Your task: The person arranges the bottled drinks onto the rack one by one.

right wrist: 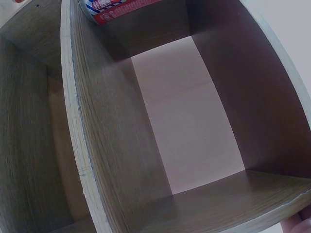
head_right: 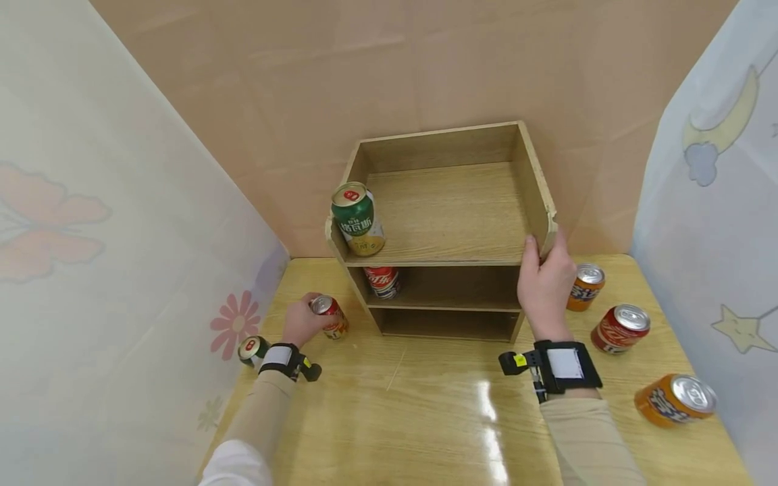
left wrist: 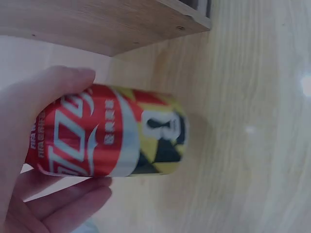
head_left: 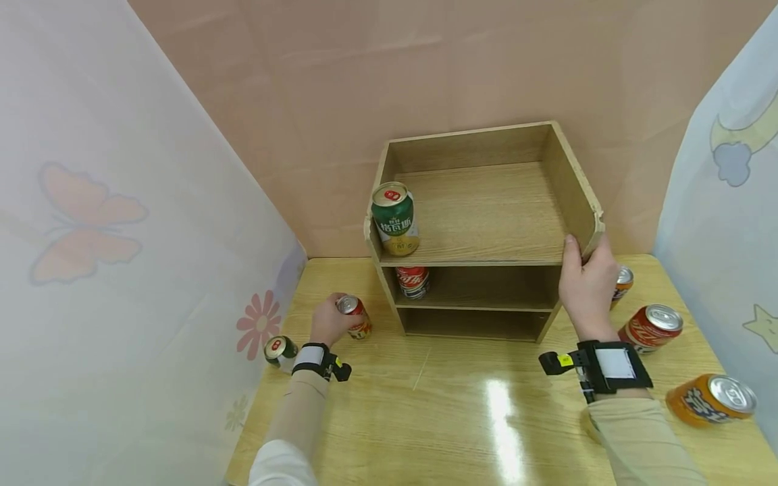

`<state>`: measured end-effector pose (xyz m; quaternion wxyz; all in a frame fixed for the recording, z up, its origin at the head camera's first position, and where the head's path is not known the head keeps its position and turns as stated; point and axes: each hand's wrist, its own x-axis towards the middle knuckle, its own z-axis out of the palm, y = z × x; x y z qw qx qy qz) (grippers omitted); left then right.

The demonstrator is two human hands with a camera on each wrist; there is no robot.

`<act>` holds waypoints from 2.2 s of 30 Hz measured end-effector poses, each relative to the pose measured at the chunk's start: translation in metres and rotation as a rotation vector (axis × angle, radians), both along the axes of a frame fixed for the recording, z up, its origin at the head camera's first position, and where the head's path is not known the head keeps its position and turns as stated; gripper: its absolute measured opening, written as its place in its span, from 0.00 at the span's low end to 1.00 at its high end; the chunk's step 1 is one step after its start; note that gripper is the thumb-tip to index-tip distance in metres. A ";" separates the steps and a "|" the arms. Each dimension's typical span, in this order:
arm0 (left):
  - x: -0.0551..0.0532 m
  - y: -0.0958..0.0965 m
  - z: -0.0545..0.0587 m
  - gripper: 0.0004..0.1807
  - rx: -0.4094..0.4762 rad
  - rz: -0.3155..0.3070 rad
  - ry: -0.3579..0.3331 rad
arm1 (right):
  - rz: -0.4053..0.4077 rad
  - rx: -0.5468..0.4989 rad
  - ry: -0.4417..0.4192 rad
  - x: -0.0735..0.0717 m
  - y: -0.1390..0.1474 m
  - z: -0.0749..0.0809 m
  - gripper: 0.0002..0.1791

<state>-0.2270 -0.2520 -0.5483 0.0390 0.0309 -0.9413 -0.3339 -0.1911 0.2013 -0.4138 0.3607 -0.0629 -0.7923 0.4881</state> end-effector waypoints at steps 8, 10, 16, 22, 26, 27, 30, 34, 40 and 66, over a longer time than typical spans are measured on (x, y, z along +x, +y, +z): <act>-0.001 0.003 0.015 0.37 -0.069 0.002 -0.073 | -0.001 0.000 0.001 -0.002 0.001 -0.001 0.22; 0.000 0.005 0.019 0.36 -0.072 -0.014 -0.077 | -0.001 -0.002 0.000 -0.003 0.001 -0.001 0.22; 0.010 0.017 0.032 0.34 -0.135 -0.089 -0.042 | -0.008 -0.002 0.006 -0.002 0.001 -0.001 0.21; 0.024 0.033 0.045 0.35 -0.115 -0.152 -0.006 | -0.013 0.001 0.013 -0.002 0.000 -0.002 0.21; 0.034 0.043 0.055 0.35 -0.104 -0.203 0.042 | -0.006 0.004 0.019 -0.002 0.001 -0.002 0.21; 0.036 0.046 0.057 0.35 -0.099 -0.213 0.049 | -0.003 0.005 0.019 -0.002 0.001 -0.002 0.21; 0.043 0.054 0.067 0.36 -0.083 -0.250 0.060 | -0.004 0.003 0.013 -0.001 0.001 -0.003 0.22; 0.053 0.064 0.079 0.38 -0.048 -0.288 0.064 | -0.007 -0.004 -0.001 -0.002 0.001 -0.003 0.22; 0.064 0.078 0.094 0.31 -0.021 -0.359 0.138 | -0.002 -0.011 -0.004 -0.002 0.001 -0.003 0.22; 0.077 0.133 0.118 0.38 0.038 -0.480 0.544 | 0.003 -0.015 -0.001 0.000 0.000 -0.003 0.23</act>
